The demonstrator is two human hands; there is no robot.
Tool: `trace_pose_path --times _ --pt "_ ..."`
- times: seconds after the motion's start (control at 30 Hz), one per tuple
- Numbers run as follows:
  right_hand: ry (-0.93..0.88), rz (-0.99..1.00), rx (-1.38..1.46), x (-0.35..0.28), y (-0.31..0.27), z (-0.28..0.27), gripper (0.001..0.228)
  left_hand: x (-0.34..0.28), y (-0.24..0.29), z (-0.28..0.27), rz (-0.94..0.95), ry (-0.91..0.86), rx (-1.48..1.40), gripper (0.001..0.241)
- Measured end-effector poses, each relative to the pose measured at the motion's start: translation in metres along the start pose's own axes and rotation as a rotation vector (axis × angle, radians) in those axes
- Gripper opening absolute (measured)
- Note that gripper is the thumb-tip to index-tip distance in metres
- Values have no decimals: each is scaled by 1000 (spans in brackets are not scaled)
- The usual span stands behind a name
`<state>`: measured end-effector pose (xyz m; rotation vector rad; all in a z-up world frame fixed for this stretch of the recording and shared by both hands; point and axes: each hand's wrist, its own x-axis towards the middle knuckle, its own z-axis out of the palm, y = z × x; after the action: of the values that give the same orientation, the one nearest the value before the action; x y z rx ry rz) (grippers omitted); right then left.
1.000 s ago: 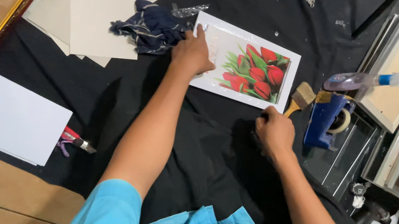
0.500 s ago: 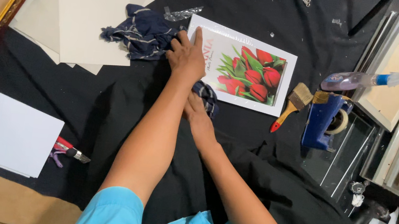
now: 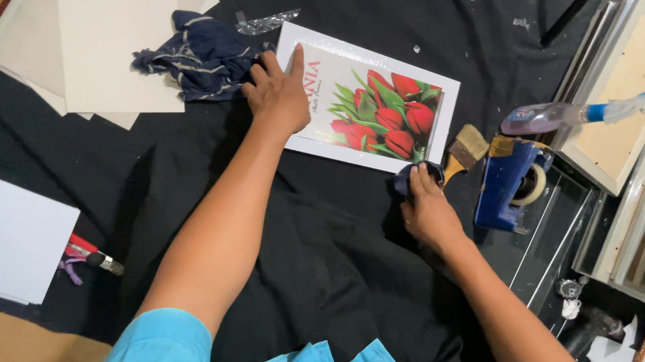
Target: The person cleans the back and front surfaces of a white picture frame using a brush and a cloth. They flip the frame to access both sides, wipe the artwork, and then set the frame aside before picking up another frame to repeat the process.
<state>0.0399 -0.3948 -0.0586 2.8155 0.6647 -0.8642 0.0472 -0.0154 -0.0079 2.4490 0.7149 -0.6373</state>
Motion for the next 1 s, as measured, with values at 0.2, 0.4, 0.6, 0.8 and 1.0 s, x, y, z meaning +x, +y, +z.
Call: trace_pose_path --times 0.2,0.4,0.6,0.8,1.0 --pt "-49 111 165 -18 -23 -39 93 -25 21 8 149 163 160 114" --pt "6 196 360 -26 -64 -66 104 -54 55 42 485 -183 230 85" --pt "110 162 355 19 -57 -89 91 -53 61 33 433 -318 352 93" --pt "195 157 356 114 -24 -106 91 -55 65 26 415 -379 361 92" --pt "43 148 262 50 -37 -97 87 -51 65 21 414 -407 315 89"
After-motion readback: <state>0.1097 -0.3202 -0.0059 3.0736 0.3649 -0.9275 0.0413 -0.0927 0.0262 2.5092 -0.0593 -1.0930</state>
